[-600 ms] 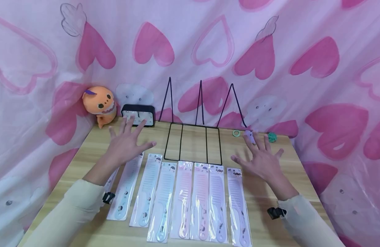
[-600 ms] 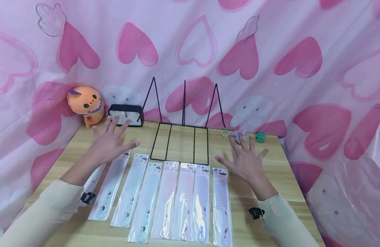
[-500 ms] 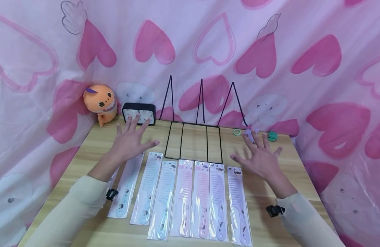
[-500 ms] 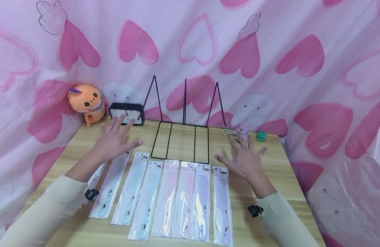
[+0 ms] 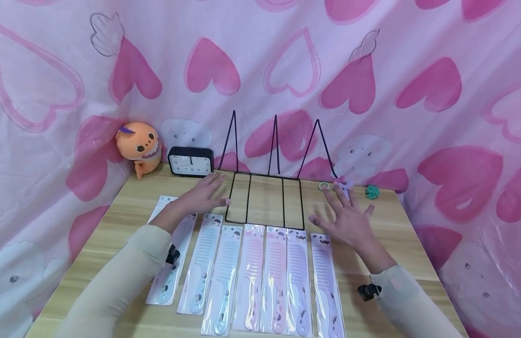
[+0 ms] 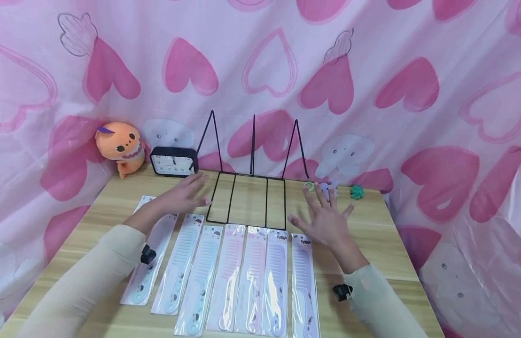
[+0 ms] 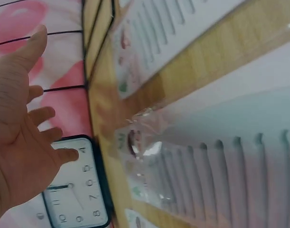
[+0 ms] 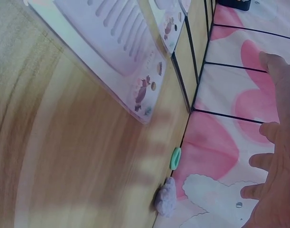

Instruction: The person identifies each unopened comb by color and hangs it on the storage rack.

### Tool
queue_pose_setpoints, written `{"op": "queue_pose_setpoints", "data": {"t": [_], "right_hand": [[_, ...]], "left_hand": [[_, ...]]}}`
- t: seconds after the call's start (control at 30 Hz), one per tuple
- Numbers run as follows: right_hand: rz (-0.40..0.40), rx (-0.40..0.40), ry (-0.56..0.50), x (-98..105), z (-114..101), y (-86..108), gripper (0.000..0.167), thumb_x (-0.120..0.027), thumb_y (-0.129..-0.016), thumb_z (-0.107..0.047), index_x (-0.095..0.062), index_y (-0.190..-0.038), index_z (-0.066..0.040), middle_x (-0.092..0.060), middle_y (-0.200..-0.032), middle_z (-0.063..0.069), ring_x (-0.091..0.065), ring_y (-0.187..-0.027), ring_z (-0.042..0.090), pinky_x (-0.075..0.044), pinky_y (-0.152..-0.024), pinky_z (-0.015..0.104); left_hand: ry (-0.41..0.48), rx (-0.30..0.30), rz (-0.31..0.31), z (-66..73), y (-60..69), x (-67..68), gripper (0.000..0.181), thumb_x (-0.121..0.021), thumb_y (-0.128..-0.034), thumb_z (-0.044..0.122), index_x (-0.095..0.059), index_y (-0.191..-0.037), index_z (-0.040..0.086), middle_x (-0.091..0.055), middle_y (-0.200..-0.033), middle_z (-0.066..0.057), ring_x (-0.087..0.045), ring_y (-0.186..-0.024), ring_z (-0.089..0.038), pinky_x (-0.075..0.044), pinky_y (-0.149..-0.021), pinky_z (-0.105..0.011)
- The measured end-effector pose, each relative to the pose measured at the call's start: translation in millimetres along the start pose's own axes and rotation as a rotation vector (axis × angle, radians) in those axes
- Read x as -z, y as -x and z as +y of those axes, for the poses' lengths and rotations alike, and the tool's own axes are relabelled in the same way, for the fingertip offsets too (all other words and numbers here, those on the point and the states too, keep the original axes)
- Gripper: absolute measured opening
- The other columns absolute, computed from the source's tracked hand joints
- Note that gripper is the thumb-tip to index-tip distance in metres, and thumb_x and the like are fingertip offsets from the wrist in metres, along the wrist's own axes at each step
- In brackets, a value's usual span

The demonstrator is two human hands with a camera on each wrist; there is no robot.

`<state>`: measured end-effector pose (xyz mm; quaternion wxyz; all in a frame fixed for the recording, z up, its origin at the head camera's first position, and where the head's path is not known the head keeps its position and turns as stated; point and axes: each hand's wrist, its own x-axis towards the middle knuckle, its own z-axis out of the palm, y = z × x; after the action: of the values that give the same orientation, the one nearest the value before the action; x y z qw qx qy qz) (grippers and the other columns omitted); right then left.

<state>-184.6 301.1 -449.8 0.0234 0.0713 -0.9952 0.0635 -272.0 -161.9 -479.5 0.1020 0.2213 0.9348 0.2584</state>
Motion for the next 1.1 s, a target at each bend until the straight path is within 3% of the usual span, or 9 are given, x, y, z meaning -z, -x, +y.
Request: {"op": "queue_pose_setpoints", "data": {"t": [0.23,0.37,0.5,0.6,0.83,0.97,1.1], "right_hand": [[-0.026,-0.006,-0.013,-8.0,0.6,1.1,0.103,-0.049,-0.099,-0.087,-0.009,-0.179,-0.037,-0.004,-0.189,0.005,0.004,-0.173,0.049,0.008,-0.111,0.101],[-0.035,-0.007,-0.011,-11.8,2.2,2.7,0.103,-0.048,-0.099,-0.087,-0.006,-0.179,-0.038,-0.003,-0.189,0.004,0.004,-0.173,0.048,0.008,-0.111,0.101],[-0.043,-0.001,-0.023,-13.3,3.9,4.5,0.104,-0.049,-0.099,-0.087,-0.013,-0.18,-0.032,-0.008,-0.189,0.008,-0.003,-0.172,0.051,0.004,-0.112,0.101],[-0.038,0.004,-0.039,-12.7,6.2,7.0,0.102,-0.053,-0.1,-0.084,-0.024,-0.178,-0.026,-0.019,-0.187,0.013,-0.015,-0.169,0.056,-0.004,-0.112,0.103],[-0.078,0.002,-0.082,-14.4,13.0,13.2,0.089,-0.063,-0.103,-0.071,-0.043,-0.171,-0.017,-0.045,-0.173,0.022,-0.041,-0.154,0.061,-0.031,-0.106,0.1],[-0.099,-0.009,-0.111,-17.1,17.0,16.6,0.083,-0.07,-0.102,-0.063,-0.051,-0.166,-0.013,-0.056,-0.161,0.026,-0.053,-0.14,0.058,-0.051,-0.092,0.089],[-0.125,0.002,-0.188,-20.7,22.6,19.8,0.073,-0.081,-0.098,-0.049,-0.062,-0.156,-0.009,-0.066,-0.143,0.024,-0.062,-0.121,0.047,-0.06,-0.081,0.069]], "left_hand": [[-0.066,-0.102,-0.075,-5.0,-17.6,-13.5,0.08,-0.06,-0.114,0.041,-0.023,-0.177,0.008,-0.013,-0.185,-0.023,-0.008,-0.17,-0.054,-0.011,-0.136,-0.076],[-0.075,-0.103,-0.128,-10.2,-25.2,-20.7,0.077,-0.057,-0.115,0.042,-0.025,-0.176,0.009,-0.01,-0.186,-0.021,-0.002,-0.171,-0.053,-0.004,-0.135,-0.079],[-0.029,-0.074,-0.182,-17.9,-31.3,-24.0,0.084,-0.055,-0.1126,0.055,-0.023,-0.178,0.013,-0.005,-0.188,-0.016,0.006,-0.173,-0.047,0.006,-0.133,-0.079],[-0.005,-0.056,-0.205,-27.3,-38.2,-28.9,0.09,-0.055,-0.1104,0.062,-0.02,-0.178,0.015,-0.002,-0.188,-0.014,0.008,-0.173,-0.044,0.01,-0.133,-0.079],[-0.031,-0.027,-0.232,-14.9,-34.4,-22.8,0.092,-0.058,-0.1109,0.058,-0.016,-0.178,0.012,-0.003,-0.188,-0.013,0.004,-0.174,-0.042,0.009,-0.135,-0.077],[-0.044,-0.029,-0.234,-9.9,-33.9,-23.7,0.091,-0.058,-0.1123,0.053,-0.015,-0.177,0.007,-0.002,-0.188,-0.015,0.004,-0.174,-0.041,0.007,-0.137,-0.073],[-0.056,-0.007,-0.237,-4.9,-33.0,-22.3,0.091,-0.06,-0.1122,0.051,-0.014,-0.177,0.006,0.0,-0.188,-0.014,0.003,-0.175,-0.039,0.005,-0.14,-0.065]]}}
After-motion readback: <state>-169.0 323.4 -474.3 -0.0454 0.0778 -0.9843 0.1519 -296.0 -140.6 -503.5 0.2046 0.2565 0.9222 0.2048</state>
